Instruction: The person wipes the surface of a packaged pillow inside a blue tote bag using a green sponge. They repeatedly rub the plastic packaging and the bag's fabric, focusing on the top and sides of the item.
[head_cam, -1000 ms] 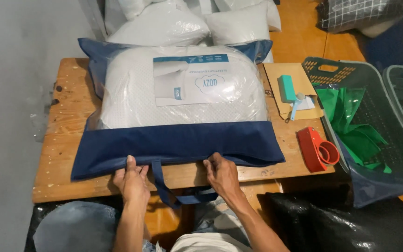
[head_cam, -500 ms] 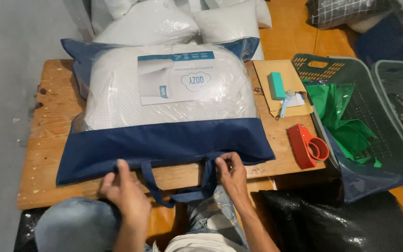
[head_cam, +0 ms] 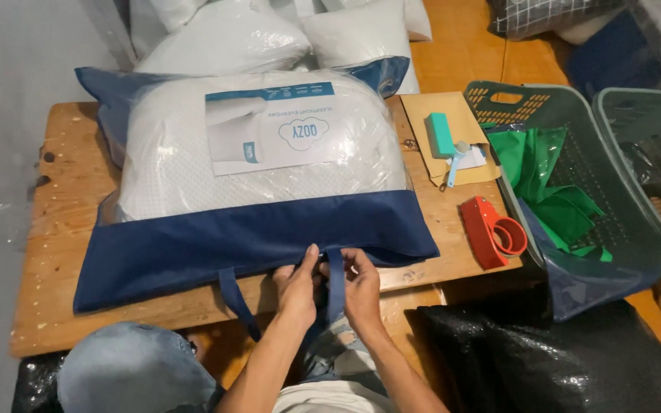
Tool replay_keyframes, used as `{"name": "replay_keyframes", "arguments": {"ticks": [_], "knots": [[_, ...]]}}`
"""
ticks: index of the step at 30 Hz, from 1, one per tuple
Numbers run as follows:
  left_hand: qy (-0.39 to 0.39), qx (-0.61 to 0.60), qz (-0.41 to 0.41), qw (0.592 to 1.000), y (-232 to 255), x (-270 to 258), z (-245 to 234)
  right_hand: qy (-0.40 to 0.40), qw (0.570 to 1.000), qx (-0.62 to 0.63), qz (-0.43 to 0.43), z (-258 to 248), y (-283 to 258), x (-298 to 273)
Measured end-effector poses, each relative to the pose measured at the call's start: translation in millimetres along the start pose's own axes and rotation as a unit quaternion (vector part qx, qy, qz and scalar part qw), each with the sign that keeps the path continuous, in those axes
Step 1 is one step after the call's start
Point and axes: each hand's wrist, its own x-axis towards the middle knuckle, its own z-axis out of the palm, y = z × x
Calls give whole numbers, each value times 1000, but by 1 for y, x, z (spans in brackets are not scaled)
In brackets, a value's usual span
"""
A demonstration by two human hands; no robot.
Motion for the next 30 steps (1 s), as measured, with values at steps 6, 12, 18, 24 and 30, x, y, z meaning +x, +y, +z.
{"name": "replay_keyframes", "arguments": {"ticks": [6, 12, 18, 24, 30], "knots": [[-78, -38, 63, 994, -14, 9, -15, 0, 982, -168, -89, 5, -2, 1], [-46, 17, 104, 993, -24, 23, -22, 20, 959, -181, -220, 7, 6, -7], [-41, 31, 95, 994, -10, 10, -21, -2, 965, -158, -209, 8, 1, -7], [-8, 60, 160, 985, -18, 10, -21, -19, 954, -214, -209, 5, -2, -6], [-7, 10, 122, 992, -33, 28, -24, 59, 944, -243, -217, -22, 13, 11]]}}
